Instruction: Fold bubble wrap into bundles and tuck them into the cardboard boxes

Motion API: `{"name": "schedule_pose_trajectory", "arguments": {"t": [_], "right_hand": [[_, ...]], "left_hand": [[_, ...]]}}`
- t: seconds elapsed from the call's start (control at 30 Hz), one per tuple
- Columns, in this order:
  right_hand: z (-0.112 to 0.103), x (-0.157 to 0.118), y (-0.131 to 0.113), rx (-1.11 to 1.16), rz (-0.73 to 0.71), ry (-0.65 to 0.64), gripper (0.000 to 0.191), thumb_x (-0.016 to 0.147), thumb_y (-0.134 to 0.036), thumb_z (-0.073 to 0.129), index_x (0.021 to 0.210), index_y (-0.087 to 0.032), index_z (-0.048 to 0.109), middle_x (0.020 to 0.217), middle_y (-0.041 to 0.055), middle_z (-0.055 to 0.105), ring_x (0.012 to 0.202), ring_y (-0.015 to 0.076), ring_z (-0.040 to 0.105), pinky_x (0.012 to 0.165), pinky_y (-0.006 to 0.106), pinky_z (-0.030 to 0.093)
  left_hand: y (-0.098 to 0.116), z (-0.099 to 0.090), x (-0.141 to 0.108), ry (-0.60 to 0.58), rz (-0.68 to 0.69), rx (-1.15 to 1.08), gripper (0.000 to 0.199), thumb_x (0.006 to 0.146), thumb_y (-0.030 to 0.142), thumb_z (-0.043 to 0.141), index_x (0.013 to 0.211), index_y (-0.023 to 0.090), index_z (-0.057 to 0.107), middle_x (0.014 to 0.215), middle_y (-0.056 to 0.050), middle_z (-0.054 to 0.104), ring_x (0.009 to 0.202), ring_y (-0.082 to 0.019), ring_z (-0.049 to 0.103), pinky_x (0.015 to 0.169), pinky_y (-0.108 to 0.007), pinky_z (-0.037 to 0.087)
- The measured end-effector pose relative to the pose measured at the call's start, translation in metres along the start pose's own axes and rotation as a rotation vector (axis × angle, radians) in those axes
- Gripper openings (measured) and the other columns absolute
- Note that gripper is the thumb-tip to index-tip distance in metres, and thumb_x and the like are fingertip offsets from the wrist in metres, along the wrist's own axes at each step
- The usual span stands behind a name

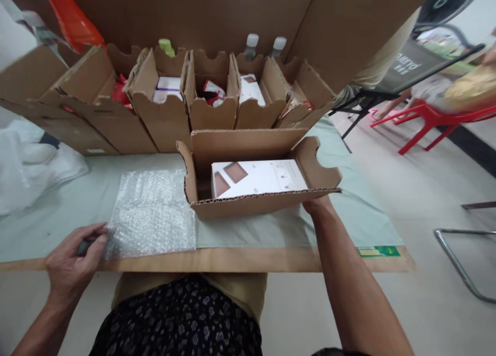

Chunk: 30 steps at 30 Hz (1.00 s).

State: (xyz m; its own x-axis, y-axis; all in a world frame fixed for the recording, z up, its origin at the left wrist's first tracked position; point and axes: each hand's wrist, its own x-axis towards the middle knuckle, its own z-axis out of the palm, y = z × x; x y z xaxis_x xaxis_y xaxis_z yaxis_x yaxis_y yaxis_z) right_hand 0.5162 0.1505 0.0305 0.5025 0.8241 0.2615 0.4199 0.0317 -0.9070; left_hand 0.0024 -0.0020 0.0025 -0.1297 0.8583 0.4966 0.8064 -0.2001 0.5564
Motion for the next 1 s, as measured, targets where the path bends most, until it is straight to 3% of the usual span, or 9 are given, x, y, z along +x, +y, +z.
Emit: {"name": "schedule_pose_trajectory", "arguments": {"t": [0.13,0.23,0.43,0.8,1.0], "right_hand": [[-0.024,-0.053,0.017,0.052,0.083,0.018,0.022,0.064,-0.041,0.073,0.074,-0.022,0.069,0.075,0.0033,0.071,0.076,0.0220,0.062,0.075,0.038,0.056],[-0.024,-0.069,0.023,0.071,0.104,0.026,0.015,0.060,-0.035,0.071,0.065,-0.022,0.066,0.064,0.0003,0.063,0.064,0.0166,0.052,0.062,0.032,0.048],[-0.014,-0.065,0.021,0.076,0.072,0.053,0.011,0.061,-0.031,0.066,0.062,-0.021,0.061,0.058,-0.0043,0.054,0.057,0.0117,0.047,0.059,0.027,0.045],[-0.011,-0.069,0.014,0.063,0.122,0.062,0.009,0.058,-0.032,0.066,0.060,-0.025,0.063,0.060,-0.0014,0.058,0.062,0.0150,0.045,0.065,0.034,0.044],[-0.011,-0.070,0.014,0.092,0.123,0.071,0.008,0.060,-0.027,0.067,0.063,-0.021,0.063,0.060,-0.0016,0.056,0.060,0.0125,0.045,0.064,0.032,0.041]], "left_hand": [[0.003,-0.001,0.002,-0.001,-0.012,-0.039,0.015,0.094,0.020,0.066,0.107,0.019,0.074,0.088,-0.004,0.074,0.078,-0.017,0.068,0.081,-0.032,0.056],[0.003,-0.002,0.002,0.018,-0.008,-0.057,0.015,0.094,0.020,0.066,0.105,0.018,0.075,0.088,-0.004,0.074,0.077,-0.017,0.068,0.080,-0.032,0.056],[-0.002,-0.001,0.000,0.088,0.013,-0.088,0.016,0.093,0.019,0.065,0.105,0.017,0.075,0.087,-0.004,0.074,0.076,-0.016,0.069,0.079,-0.031,0.057],[-0.005,-0.001,0.000,0.144,0.022,-0.090,0.020,0.090,0.021,0.064,0.104,0.016,0.077,0.085,-0.004,0.074,0.074,-0.016,0.070,0.078,-0.031,0.059],[-0.002,-0.002,0.001,0.157,0.028,-0.088,0.019,0.090,0.020,0.063,0.103,0.016,0.076,0.085,-0.004,0.075,0.075,-0.016,0.070,0.079,-0.031,0.059]]}}
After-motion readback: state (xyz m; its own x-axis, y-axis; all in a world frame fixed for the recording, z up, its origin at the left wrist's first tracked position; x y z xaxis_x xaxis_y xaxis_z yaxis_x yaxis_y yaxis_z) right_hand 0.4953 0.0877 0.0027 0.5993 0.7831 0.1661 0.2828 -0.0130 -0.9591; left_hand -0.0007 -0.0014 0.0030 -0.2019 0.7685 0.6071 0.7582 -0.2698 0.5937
